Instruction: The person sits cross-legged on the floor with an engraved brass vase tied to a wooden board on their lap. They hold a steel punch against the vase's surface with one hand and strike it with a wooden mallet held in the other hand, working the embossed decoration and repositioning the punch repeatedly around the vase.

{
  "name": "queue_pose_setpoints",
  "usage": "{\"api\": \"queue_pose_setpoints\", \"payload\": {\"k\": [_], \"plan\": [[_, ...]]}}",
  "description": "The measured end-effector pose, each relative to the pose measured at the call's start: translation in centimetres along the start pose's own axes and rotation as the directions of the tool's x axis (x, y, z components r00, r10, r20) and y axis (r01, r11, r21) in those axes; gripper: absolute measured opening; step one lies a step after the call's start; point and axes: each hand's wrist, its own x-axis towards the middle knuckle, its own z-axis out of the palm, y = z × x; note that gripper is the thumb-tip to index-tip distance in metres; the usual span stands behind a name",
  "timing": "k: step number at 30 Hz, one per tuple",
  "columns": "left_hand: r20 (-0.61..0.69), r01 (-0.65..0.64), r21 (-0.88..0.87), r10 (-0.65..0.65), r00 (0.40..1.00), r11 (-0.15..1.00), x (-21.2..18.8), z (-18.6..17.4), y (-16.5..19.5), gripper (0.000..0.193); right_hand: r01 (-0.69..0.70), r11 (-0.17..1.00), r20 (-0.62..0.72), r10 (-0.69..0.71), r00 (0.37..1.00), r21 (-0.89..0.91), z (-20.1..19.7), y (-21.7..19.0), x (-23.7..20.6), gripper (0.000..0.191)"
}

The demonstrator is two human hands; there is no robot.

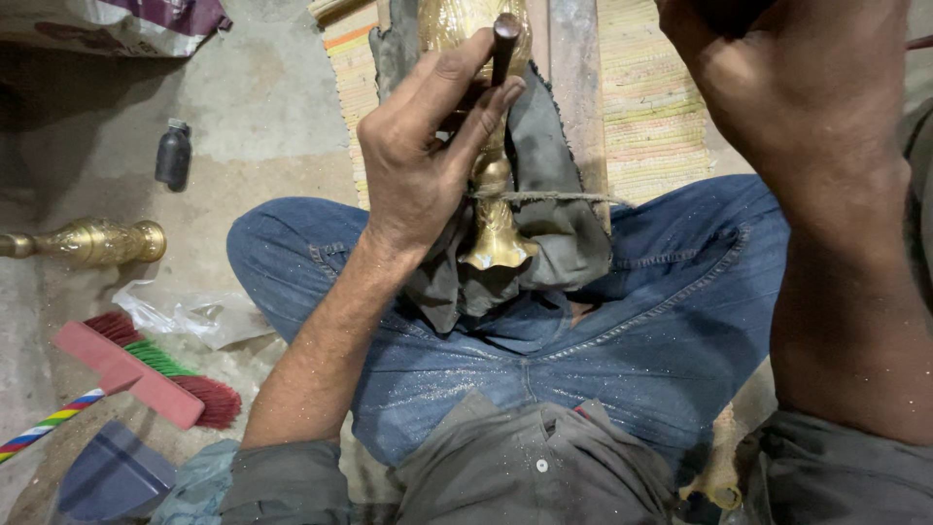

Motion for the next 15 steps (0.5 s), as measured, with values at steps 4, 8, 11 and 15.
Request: {"api": "queue_pose_setpoints", "payload": {"k": [4,8,11,15], "plan": [[0.008,0.033,-0.013,-0.033,0.999,0.999,0.2,-0.3,0.3,0.040,0.059,0.940,-0.012,-0.067,0.998,-0.336,0.2,-0.8,-0.6,0.010],[0.009,0.046,-0.018,-0.046,0.999,0.999,0.4,-0.4,0.7,0.040,0.084,0.973,-0.016,-0.090,0.996,-0.215,0.2,-0.6,-0.2,0.012],[0.012,0.044,-0.010,-0.044,0.999,0.999,0.3,-0.6,1.0,0.039,0.091,0.982,-0.021,-0.096,0.995,-0.163,0.1,-0.1,-0.1,0.014],[0.011,0.038,0.005,-0.038,0.999,0.999,0.1,-0.5,0.8,0.039,0.093,0.991,-0.016,-0.095,0.995,-0.101,0.3,0.2,-0.3,0.017]]}}
